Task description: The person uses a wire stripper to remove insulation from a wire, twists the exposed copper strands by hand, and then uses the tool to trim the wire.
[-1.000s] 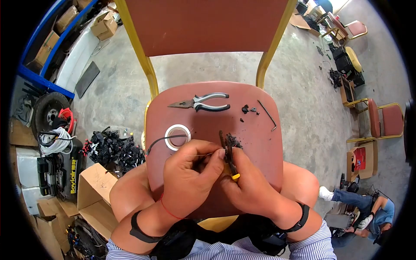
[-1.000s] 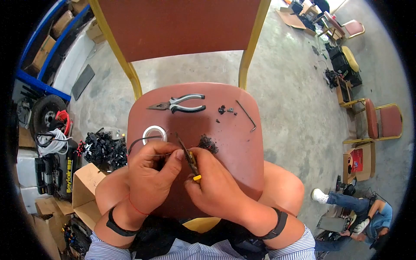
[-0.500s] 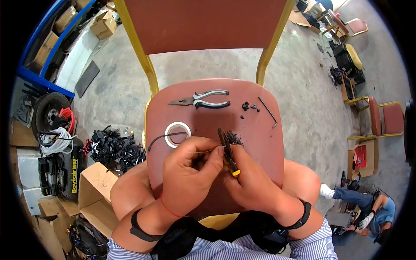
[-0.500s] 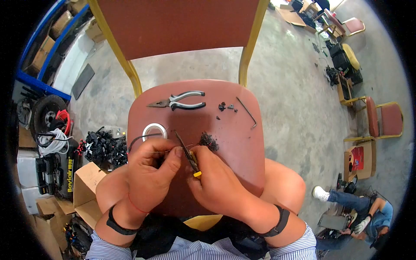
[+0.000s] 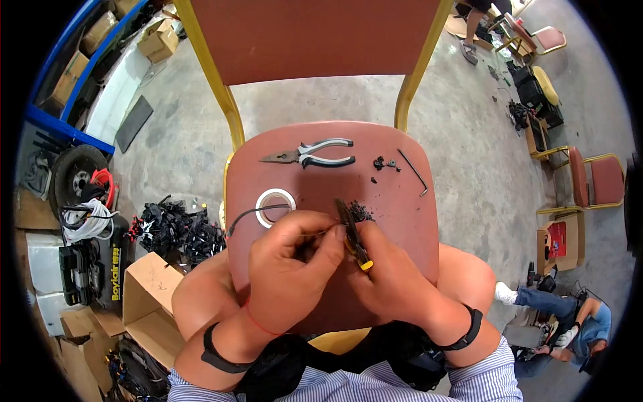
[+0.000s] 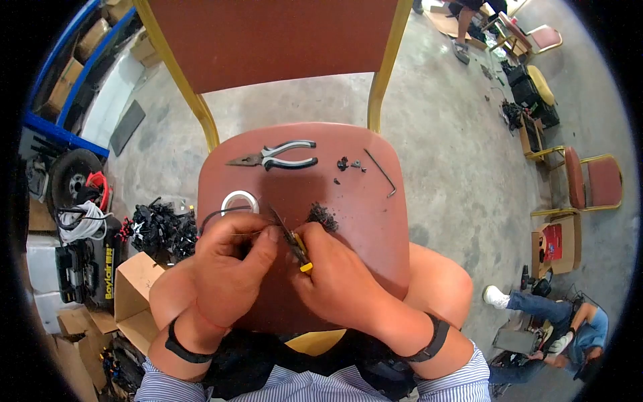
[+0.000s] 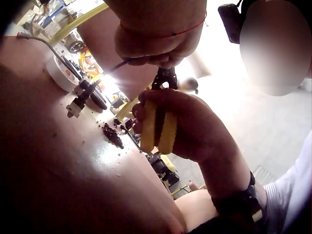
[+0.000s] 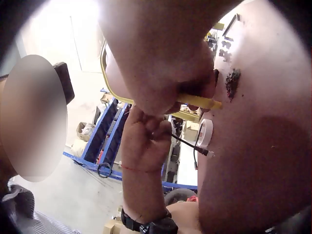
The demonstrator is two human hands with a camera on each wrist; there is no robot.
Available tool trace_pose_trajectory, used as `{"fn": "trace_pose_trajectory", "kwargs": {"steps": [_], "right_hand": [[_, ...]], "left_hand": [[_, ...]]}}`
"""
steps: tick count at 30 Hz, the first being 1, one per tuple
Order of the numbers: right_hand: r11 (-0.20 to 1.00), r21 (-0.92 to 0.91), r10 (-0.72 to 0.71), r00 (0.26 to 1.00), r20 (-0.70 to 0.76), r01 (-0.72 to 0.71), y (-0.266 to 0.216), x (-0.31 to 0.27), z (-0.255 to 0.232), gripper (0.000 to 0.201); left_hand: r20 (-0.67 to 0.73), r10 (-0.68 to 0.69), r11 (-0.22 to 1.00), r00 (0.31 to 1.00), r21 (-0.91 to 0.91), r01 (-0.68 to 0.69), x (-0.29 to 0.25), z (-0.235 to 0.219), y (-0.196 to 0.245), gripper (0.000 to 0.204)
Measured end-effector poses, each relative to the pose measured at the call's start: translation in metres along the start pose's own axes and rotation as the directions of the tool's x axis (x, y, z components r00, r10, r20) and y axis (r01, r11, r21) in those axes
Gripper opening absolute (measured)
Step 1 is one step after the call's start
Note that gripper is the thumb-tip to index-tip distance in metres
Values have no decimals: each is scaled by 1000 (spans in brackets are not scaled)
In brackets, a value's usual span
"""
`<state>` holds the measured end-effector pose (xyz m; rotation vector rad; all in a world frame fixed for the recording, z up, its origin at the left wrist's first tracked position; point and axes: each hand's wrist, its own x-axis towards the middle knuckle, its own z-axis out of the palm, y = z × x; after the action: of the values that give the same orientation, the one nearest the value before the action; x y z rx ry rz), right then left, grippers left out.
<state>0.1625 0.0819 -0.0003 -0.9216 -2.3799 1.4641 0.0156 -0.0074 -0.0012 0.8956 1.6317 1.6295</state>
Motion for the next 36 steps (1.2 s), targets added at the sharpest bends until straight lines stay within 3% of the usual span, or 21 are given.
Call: {"fn": "trace_pose_trajectory", "kwargs": {"steps": [3,14,18,26,29,33,36], "right_hand": [[999,37,10,1000,25,-11,3,0,1,40],[981,172,78,993,87,-92,2,-2,-8,51],[987,150,48,996,69,-58,0,-2,-9,44],[1000,-24,-13,998,66,15,5,0,-13,32],[992,39,116,990,83,-120,1,1,-13,31],[991,33,130,989,73,-132,-1,5,-17,31],[993,38,115,993,29,-116,-2,7,-19,29]], "left_hand": [[14,-49,998,999,-38,49,-1,1,-3,11],[27,9,1000,1000,3,-9,2,3,1,11],[42,37,996,998,83,-40,2,1,4,11],[21,3,999,1000,50,-4,0,1,0,10],[28,-65,998,997,23,64,1,0,3,10],[0,-38,999,999,-31,38,0,2,4,8],[44,-104,993,994,-46,106,-1,-2,13,7]]}}
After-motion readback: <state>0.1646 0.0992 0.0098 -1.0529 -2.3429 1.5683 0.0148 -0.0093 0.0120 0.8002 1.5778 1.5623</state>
